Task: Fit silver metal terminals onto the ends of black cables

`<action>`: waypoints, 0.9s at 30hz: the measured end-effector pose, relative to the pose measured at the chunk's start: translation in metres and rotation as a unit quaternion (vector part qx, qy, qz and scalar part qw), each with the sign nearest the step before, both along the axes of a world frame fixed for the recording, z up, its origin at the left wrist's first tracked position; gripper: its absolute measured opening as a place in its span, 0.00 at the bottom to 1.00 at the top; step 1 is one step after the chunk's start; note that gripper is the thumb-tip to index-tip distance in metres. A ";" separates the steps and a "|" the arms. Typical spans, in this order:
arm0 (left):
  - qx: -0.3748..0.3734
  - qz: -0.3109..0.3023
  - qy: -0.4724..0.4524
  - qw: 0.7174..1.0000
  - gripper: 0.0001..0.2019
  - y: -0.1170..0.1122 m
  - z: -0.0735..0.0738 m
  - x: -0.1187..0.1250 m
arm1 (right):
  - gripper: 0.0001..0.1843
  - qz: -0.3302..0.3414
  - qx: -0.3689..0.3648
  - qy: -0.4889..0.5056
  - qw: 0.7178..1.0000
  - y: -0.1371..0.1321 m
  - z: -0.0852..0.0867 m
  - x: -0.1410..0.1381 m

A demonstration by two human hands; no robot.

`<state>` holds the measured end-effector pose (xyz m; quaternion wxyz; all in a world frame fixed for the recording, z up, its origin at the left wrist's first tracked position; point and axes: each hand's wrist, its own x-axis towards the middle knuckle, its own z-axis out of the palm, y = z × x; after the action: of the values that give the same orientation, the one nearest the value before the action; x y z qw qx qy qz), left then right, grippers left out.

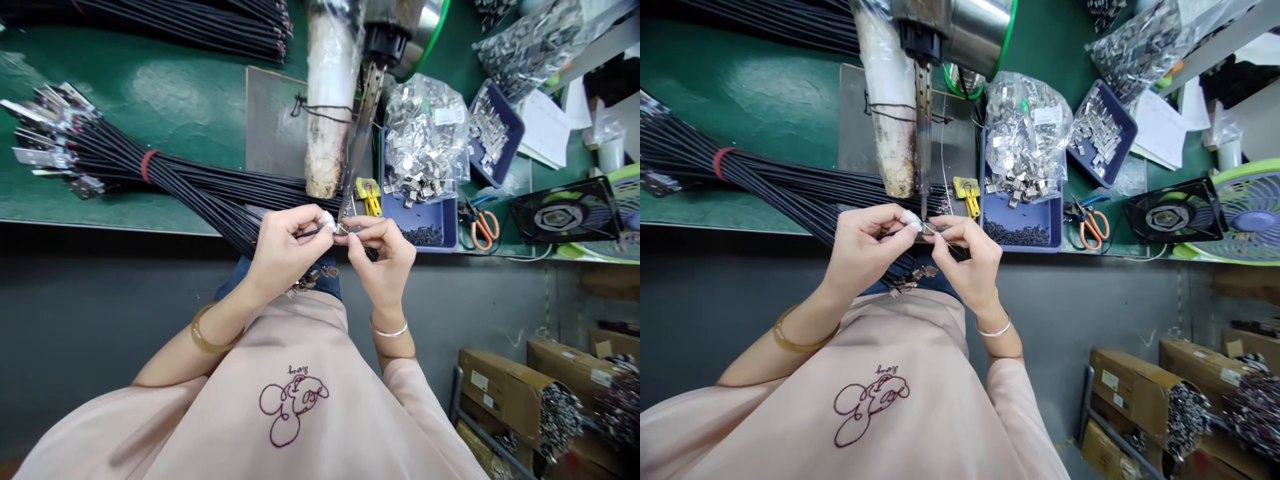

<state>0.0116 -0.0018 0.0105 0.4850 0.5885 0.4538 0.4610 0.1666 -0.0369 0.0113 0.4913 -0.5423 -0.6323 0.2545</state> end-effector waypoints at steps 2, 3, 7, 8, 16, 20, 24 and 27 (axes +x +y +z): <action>0.000 0.006 0.000 1.000 0.06 0.000 0.000 0.001 | 0.05 0.006 -0.015 0.013 1.000 0.002 0.001 0.001; 0.000 0.008 0.002 1.000 0.06 0.000 0.001 0.001 | 0.06 0.008 -0.021 0.018 1.000 0.002 0.001 0.002; 0.004 0.020 0.011 1.000 0.06 0.000 0.002 0.002 | 0.05 0.007 -0.033 0.043 0.999 0.005 0.002 0.002; 0.007 0.022 0.012 1.000 0.07 0.000 0.002 0.002 | 0.05 0.005 -0.035 0.046 0.998 0.006 0.003 0.001; 0.007 0.004 0.023 1.000 0.07 0.001 0.004 0.000 | 0.04 0.007 -0.049 0.034 0.998 0.008 0.008 0.000; -0.003 -0.014 0.036 0.999 0.08 0.001 0.004 0.000 | 0.06 0.010 -0.059 0.025 0.998 0.005 0.007 0.002; 0.000 -0.019 0.049 0.999 0.08 0.000 0.003 0.001 | 0.05 0.015 -0.041 0.011 0.999 0.004 0.006 0.001; 0.022 -0.044 0.063 0.997 0.07 -0.002 0.002 -0.004 | 0.03 0.008 -0.031 0.009 0.999 -0.004 0.007 0.004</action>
<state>0.0076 -0.0034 0.0122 0.4620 0.6466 0.4470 0.4108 0.1708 -0.0408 0.0187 0.4777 -0.5495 -0.6244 0.2828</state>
